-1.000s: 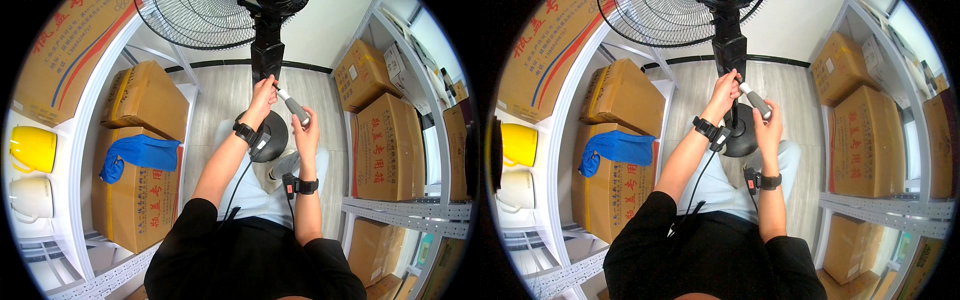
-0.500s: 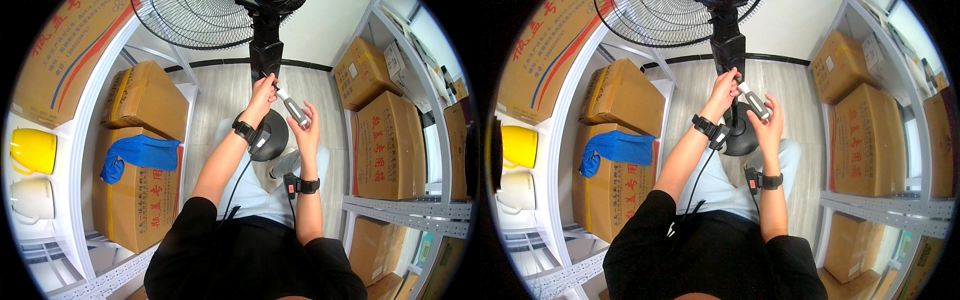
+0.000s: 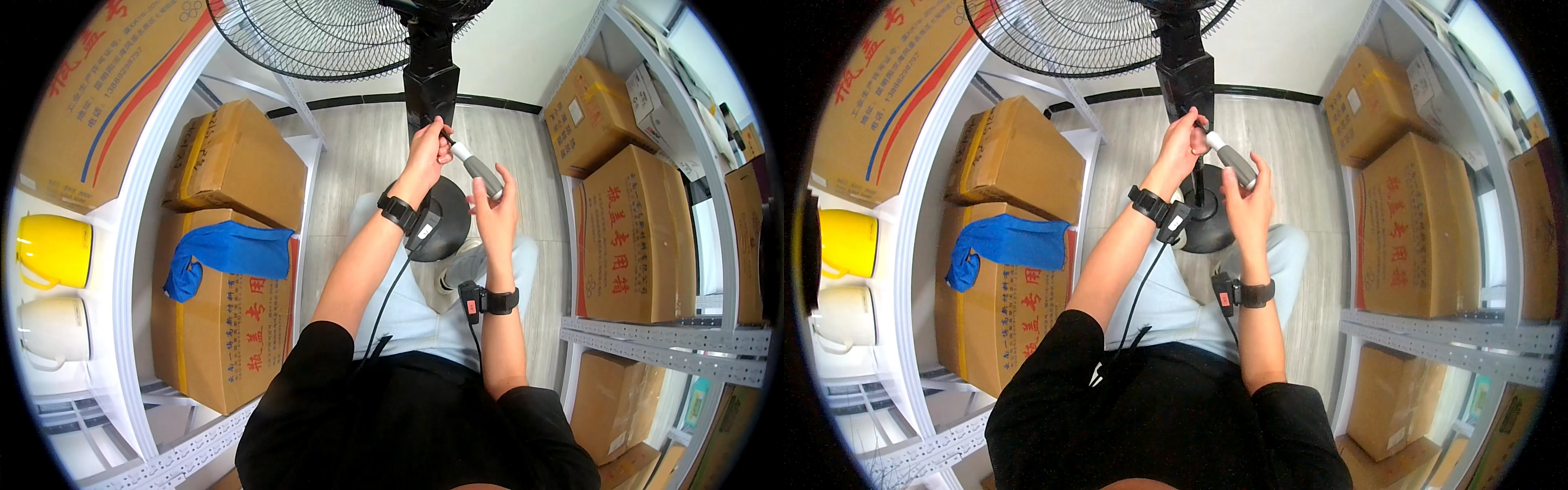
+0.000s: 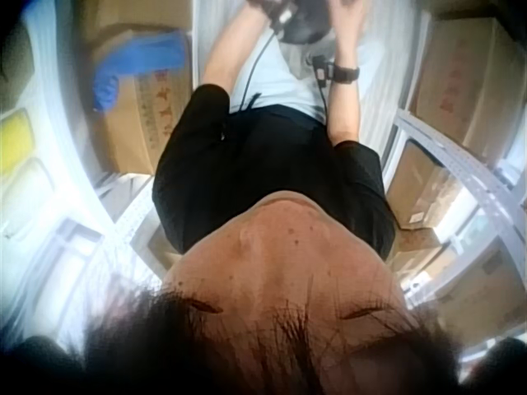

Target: The person assembles a black pedestal fan in a storage room. They attach the fan head to the stand and use a screwdriver to tighten the screws securing the fan head to the stand.

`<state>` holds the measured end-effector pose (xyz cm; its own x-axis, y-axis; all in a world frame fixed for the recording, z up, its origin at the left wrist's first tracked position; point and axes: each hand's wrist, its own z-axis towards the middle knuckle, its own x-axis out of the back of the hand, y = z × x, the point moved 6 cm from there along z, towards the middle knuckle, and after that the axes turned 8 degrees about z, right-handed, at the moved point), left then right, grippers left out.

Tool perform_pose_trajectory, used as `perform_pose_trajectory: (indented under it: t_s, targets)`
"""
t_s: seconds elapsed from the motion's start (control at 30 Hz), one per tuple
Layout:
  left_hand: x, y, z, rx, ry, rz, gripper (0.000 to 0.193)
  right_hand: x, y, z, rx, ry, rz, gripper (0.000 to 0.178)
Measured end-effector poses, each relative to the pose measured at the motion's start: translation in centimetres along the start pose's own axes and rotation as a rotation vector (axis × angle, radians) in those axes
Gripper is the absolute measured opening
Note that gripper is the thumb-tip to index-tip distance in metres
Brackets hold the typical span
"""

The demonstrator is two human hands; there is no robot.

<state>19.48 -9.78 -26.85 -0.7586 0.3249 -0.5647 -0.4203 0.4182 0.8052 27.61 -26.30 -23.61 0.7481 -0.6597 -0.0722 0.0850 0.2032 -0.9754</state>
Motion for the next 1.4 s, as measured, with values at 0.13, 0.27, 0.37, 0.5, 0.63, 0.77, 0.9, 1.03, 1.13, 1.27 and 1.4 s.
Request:
perform_pose_trajectory:
  t_s: [0.13, 0.27, 0.37, 0.5, 0.63, 0.77, 0.9, 1.03, 1.13, 1.27, 1.4]
  targets:
    - [0.0, -0.1, -0.1, -0.008, -0.019, 0.016, 0.034, 0.4, 1.8, 0.3, -0.358, -0.063, 0.088, 0.041]
    - [0.0, -0.2, -0.1, 0.028, -0.046, 0.018, 0.035, 0.5, 0.3, -0.2, -0.118, 0.002, -0.014, 0.035]
    - [-0.2, -0.3, -0.2, 0.043, -0.073, 0.006, 0.035, 0.7, 0.0, -0.5, -0.044, 0.030, -0.002, 0.035]
    - [-0.1, -0.4, -0.3, 0.041, -0.147, 0.010, 0.033, 1.3, 0.0, -0.8, -0.070, 0.059, 0.008, 0.036]
    - [-0.5, -0.6, -0.7, 0.052, -0.172, 0.028, 0.032, 1.8, -0.2, -1.2, -0.091, 0.069, 0.006, 0.037]
    - [-0.8, -0.5, -0.9, 0.043, -0.172, 0.043, 0.034, 2.1, -0.2, -1.3, -0.064, 0.083, 0.022, 0.036]
    - [-0.5, -0.3, -0.9, 0.026, -0.111, -0.030, 0.043, 2.9, -0.3, -1.6, -0.106, 0.085, 0.065, 0.036]
    - [0.9, -0.5, -0.5, -0.015, -0.105, -0.147, 0.053, 4.0, 0.1, -1.6, -0.104, 0.059, 0.062, 0.035]
    - [2.1, -1.0, -0.5, -0.040, -0.043, -0.061, 0.038, 4.4, 0.2, -1.8, -0.141, 0.046, 0.073, 0.034]
    - [3.6, -2.4, -0.6, -0.077, 0.045, -0.028, 0.030, 4.6, 0.8, -2.0, -0.149, 0.021, 0.052, 0.033]
    - [6.5, -3.6, -0.2, -0.111, 0.159, -0.104, 0.022, 4.6, 1.5, -2.2, -0.172, 0.026, 0.038, 0.033]
